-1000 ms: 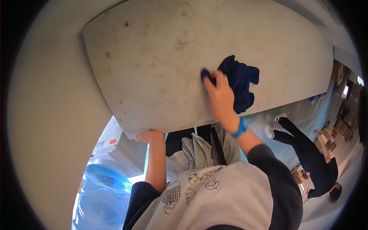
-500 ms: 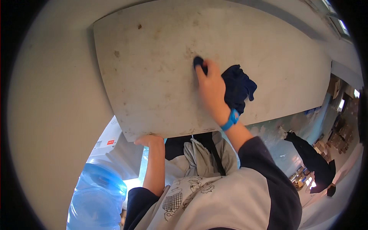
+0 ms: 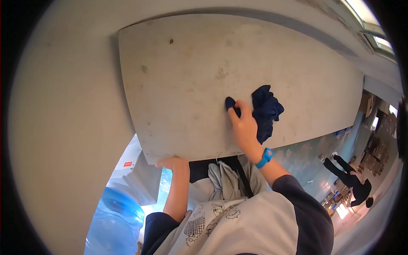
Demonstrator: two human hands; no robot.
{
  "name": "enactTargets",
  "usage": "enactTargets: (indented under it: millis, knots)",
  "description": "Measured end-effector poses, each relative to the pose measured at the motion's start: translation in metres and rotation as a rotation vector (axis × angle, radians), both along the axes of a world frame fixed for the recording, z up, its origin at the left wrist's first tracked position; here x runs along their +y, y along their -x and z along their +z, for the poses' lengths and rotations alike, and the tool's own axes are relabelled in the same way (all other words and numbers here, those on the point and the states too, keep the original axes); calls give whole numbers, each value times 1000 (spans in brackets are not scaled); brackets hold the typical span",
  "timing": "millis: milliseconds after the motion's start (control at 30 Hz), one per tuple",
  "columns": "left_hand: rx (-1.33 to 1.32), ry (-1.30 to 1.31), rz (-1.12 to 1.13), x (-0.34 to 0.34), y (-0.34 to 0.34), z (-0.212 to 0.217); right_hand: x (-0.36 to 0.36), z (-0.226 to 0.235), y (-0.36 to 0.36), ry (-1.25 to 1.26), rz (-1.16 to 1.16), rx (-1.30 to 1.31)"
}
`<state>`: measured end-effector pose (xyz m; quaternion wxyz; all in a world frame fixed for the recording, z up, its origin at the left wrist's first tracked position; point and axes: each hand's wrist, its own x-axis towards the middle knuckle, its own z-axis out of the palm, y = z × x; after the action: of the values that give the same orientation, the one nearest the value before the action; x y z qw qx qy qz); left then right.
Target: Clean a workbench surface with a cloth and then wash the cloth at a sink.
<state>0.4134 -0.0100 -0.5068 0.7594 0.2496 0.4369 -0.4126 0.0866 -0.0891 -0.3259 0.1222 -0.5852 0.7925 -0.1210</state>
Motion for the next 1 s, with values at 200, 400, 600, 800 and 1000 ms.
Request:
enactTargets:
  millis: [200,400,600,800,1000]
  knots:
    - [-389,-550,-736,-79,100,131,-90,7,37,198,55,60]
    - [-514,-378,-689,-77,93,130,23,0,36,14,194,-28]
    - [-744,-612,-604,-95,116,150,-78,0,70,201,347,7]
    - [-833,-626,-603,-90,107,143,-62,-14,87,217,603,29]
    - [-925,-695,-676,-87,114,146,-85,-12,94,266,657,-10]
